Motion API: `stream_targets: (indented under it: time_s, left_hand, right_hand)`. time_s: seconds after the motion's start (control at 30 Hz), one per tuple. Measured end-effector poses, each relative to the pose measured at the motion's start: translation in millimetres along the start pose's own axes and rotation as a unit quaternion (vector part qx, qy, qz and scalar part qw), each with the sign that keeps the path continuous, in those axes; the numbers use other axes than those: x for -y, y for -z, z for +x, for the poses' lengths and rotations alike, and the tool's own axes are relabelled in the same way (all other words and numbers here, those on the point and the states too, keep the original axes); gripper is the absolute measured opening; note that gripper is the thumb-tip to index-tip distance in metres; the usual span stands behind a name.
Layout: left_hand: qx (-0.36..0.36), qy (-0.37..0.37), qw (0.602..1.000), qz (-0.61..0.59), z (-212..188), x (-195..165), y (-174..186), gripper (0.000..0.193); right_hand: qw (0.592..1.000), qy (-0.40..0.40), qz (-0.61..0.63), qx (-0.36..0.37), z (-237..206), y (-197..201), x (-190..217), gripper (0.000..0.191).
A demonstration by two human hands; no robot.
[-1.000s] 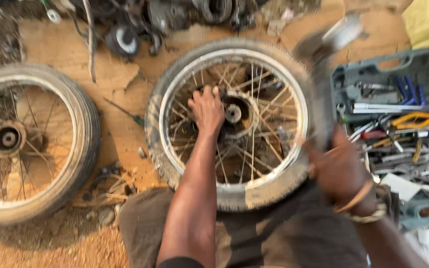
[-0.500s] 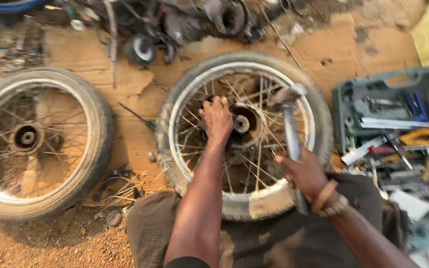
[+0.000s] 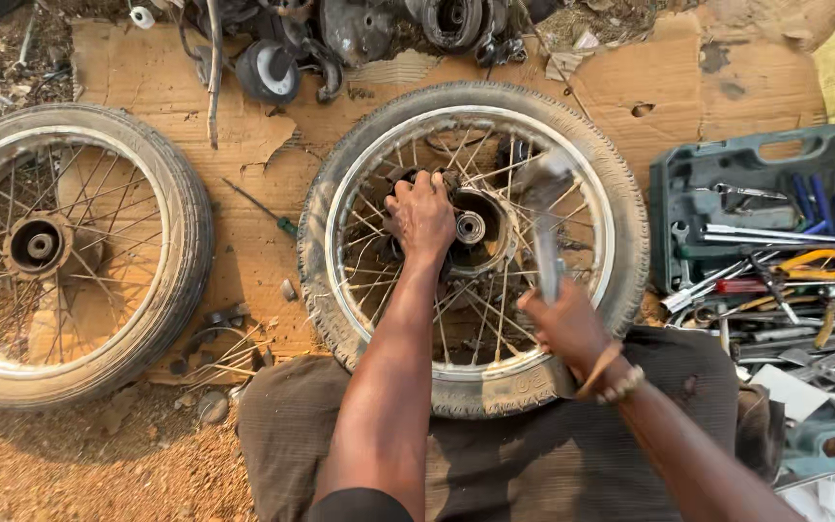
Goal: The person removes a bearing from a motorcycle wheel using a hammer and a cloth, then places the wheel aside and handles a small metal part.
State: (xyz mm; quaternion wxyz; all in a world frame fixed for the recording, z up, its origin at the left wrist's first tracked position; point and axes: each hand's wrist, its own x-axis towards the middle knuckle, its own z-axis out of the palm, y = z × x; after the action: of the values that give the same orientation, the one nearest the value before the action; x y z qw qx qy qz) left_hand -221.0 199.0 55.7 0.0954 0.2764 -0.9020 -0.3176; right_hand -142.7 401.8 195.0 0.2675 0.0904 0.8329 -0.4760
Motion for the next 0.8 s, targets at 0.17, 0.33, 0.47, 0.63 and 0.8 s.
stream_targets:
  time_s: [0.17,0.33,0.47,0.63,0.8]
  left_hand:
    - [0.000,-0.010,1.000,0.017,4,1,1,0.035]
    - [0.019,0.001,1.000,0.003,6,-1,-2,0.038]
    - [0.006,-0.019,1.000,0.019,6,0,-5,0.039]
    - [0.034,0.030,0.999,-0.024,9,5,-4,0.038]
    - [0.036,0.056,0.997,-0.025,9,5,-2,0.038]
  right_hand:
    - [0.993,-0.040,0.102,-0.032,-15,30,-52,0.030]
    - [0.897,0.351,0.114,-0.244,-56,100,29,0.017]
    - [0.865,0.332,0.104,-0.362,-20,70,44,0.030]
    - [1.000,0.028,0.003,0.014,16,5,-26,0.061]
    - [0.990,0.000,0.123,-0.074,-12,48,-48,0.022]
